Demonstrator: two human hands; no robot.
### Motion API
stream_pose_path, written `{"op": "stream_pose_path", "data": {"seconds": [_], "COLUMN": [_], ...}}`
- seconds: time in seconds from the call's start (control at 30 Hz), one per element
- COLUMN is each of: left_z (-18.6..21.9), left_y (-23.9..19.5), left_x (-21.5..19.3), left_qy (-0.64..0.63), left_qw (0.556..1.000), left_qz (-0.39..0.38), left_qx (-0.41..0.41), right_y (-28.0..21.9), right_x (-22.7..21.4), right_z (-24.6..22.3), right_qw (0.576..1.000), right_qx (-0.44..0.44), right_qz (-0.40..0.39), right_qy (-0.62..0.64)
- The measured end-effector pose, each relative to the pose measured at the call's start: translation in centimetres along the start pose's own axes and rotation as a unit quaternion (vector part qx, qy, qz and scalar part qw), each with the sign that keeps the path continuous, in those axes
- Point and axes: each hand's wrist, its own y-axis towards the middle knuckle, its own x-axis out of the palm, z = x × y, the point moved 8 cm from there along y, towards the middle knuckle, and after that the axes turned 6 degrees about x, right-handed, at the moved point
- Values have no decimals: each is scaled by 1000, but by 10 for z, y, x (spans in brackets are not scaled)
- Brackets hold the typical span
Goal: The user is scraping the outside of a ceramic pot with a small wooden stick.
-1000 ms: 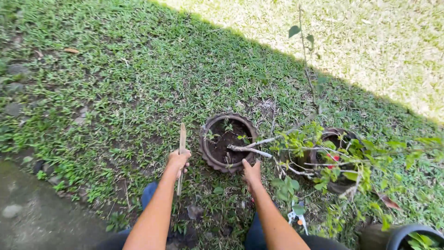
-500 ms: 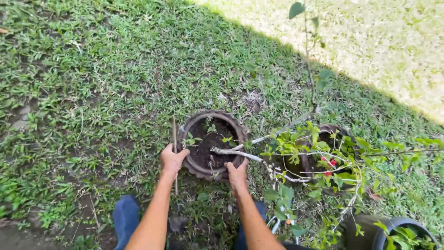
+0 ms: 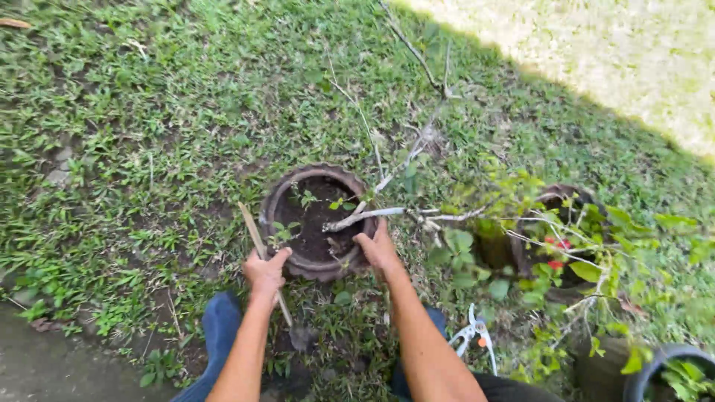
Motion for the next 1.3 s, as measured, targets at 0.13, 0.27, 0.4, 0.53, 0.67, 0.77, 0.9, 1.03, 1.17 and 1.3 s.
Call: {"op": "stream_pose_path", "data": {"seconds": [0.13, 0.27, 0.4, 0.53, 0.67, 0.77, 0.9, 1.03, 1.17, 1.3], "left_z": [1, -2, -31, -49, -55, -69, -64, -76, -81, -78], "left_y": [-4, -10, -34, -46, -57, -70, -86, -90, -72, -73], "left_x": [-1, 13, 34, 46, 49, 45, 48, 48, 48, 48], "left_qy": [37, -19, -118, -203, -244, -251, -260, -272, -259, -251], "left_qw": [998, 999, 986, 968, 956, 951, 944, 942, 950, 951], "left_qz": [37, 20, 7, -7, 29, 61, 67, 35, 18, 17], "left_qx": [-28, -39, -117, -144, -158, -171, -191, -195, -173, -178], "right_y": [-31, -18, -25, -42, -37, -43, -34, -41, -45, -64], "right_x": [-7, -21, -40, -36, -28, -25, -20, -22, -31, -33], "right_z": [-71, -80, -109, -147, -145, -149, -135, -128, -115, -82], "right_qw": [999, 997, 985, 974, 976, 981, 983, 984, 994, 991], "right_qx": [48, 56, 2, 20, -51, -58, -124, -104, -56, 52], "right_qz": [-5, 54, 107, 90, 73, 48, 5, 12, 39, -3], "right_qy": [-18, -27, -138, -209, -201, -179, -135, -144, -88, 126]}}
